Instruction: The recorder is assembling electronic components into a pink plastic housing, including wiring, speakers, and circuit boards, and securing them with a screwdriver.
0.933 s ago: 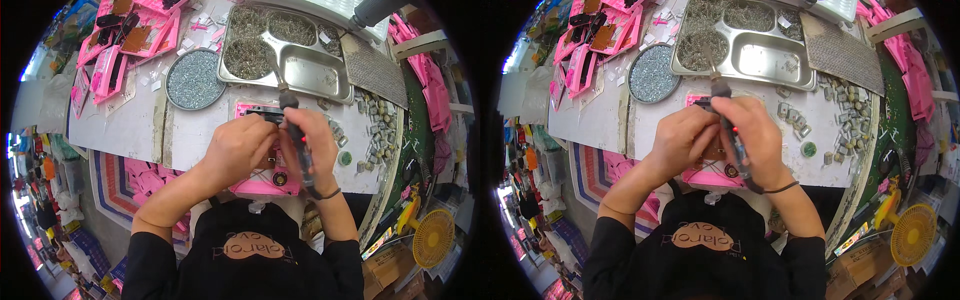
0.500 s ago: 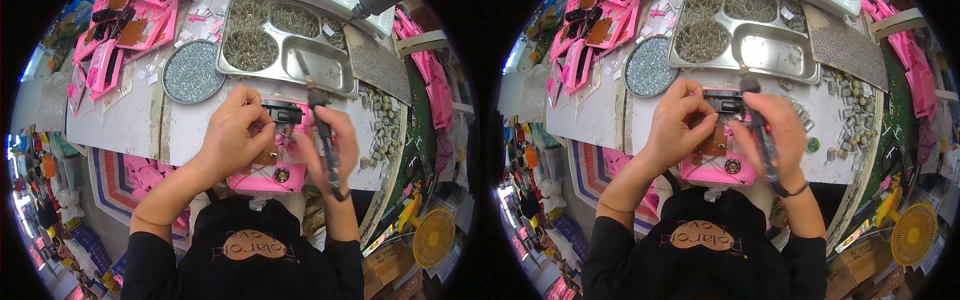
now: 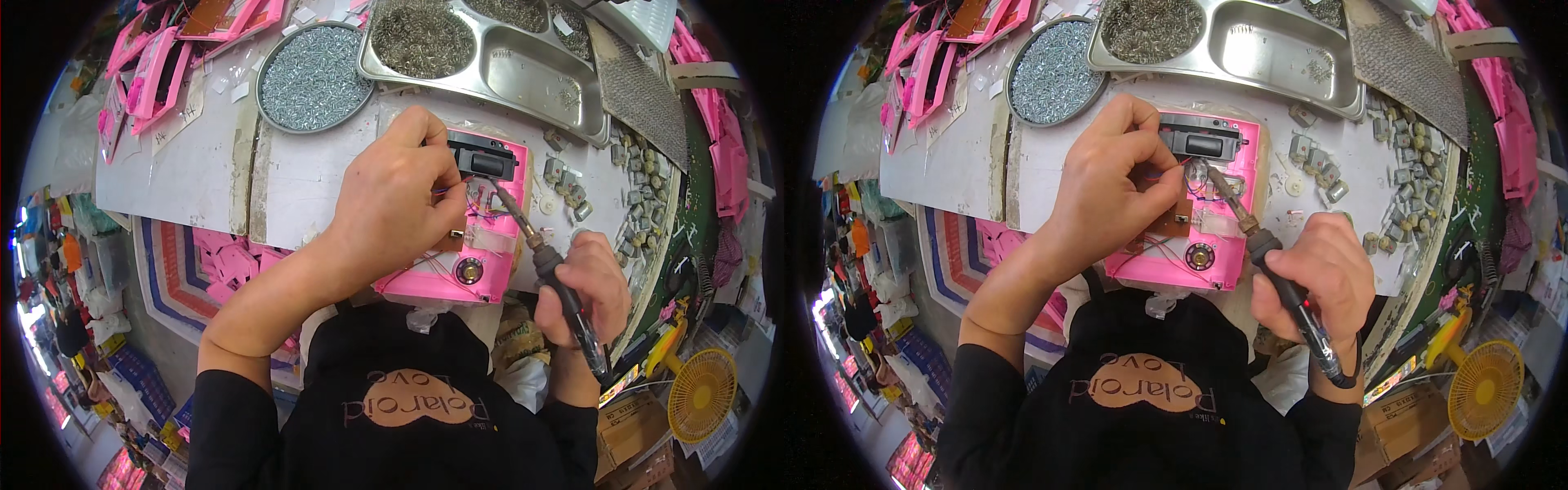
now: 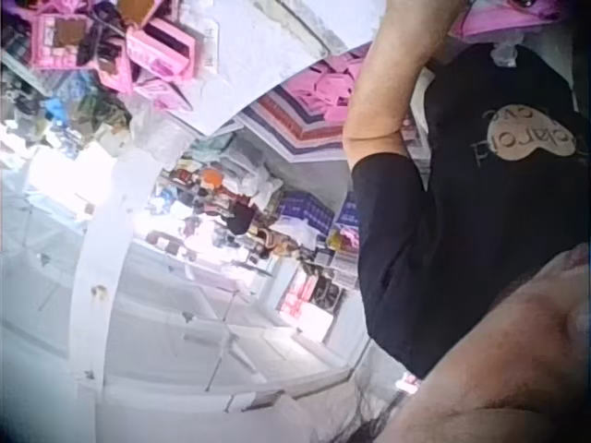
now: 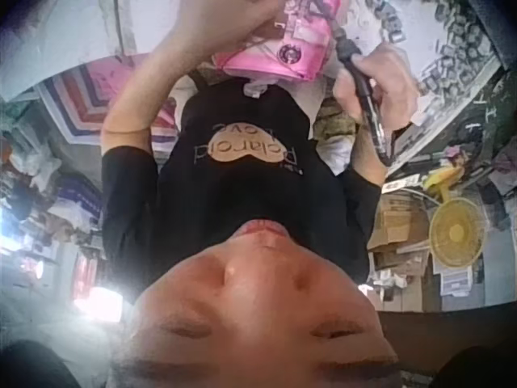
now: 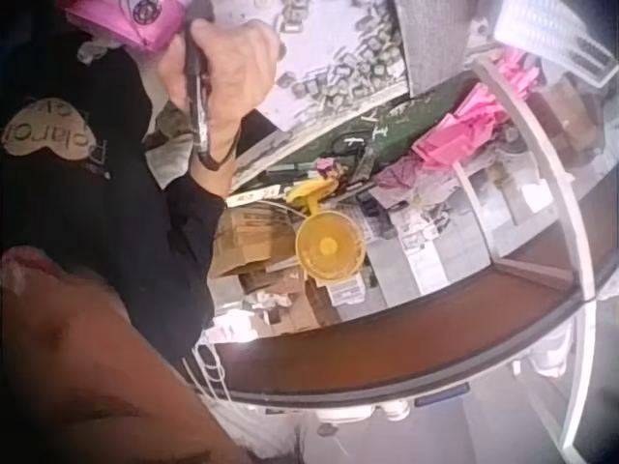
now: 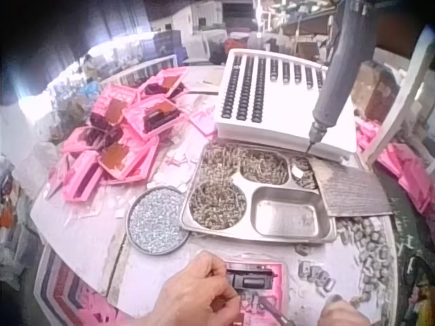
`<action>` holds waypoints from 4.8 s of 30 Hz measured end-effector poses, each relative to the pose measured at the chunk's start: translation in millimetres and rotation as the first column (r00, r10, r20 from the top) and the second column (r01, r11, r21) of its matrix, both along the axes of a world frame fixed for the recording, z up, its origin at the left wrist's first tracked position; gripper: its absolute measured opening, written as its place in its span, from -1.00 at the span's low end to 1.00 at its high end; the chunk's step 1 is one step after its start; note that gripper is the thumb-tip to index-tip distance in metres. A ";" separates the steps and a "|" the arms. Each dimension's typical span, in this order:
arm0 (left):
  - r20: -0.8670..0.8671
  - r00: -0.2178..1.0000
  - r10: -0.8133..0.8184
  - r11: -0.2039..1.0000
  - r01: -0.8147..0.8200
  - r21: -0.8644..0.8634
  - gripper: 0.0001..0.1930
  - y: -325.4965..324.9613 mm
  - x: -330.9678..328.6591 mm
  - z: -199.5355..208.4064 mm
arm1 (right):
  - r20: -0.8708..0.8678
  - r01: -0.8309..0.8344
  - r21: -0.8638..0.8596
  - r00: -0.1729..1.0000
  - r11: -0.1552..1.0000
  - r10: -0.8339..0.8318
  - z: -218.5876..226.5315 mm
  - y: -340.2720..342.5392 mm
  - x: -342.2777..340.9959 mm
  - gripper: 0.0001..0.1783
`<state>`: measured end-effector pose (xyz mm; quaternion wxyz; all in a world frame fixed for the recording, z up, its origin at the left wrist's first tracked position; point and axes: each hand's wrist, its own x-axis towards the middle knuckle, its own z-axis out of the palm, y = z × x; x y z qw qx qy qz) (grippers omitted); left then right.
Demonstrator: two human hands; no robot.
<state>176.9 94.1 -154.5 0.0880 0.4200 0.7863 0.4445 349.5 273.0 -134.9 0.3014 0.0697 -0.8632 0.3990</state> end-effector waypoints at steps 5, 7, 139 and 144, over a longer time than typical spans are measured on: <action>-0.023 1.000 0.007 1.000 -0.008 -0.030 -0.87 2.3 -0.2 0.2 | 0.039 -0.019 0.046 0.999 0.999 0.017 -1.7 -3.9 -4.0 -0.68; -0.023 1.000 0.010 1.000 -0.011 -0.029 -0.87 2.4 -0.4 -0.2 | 0.047 -0.028 0.049 0.999 0.998 0.025 -2.5 -4.0 -5.8 -0.68; -0.062 0.998 0.013 0.997 -0.017 -0.075 -0.90 -0.5 5.5 2.2 | 0.054 -0.036 -0.056 0.998 0.998 0.039 -2.9 16.4 -8.3 -0.71; -0.104 0.993 0.050 0.998 -0.054 -0.040 -0.88 1.9 5.9 -3.7 | 0.069 -0.025 -0.022 0.997 0.999 0.027 -4.2 9.7 -16.1 -0.65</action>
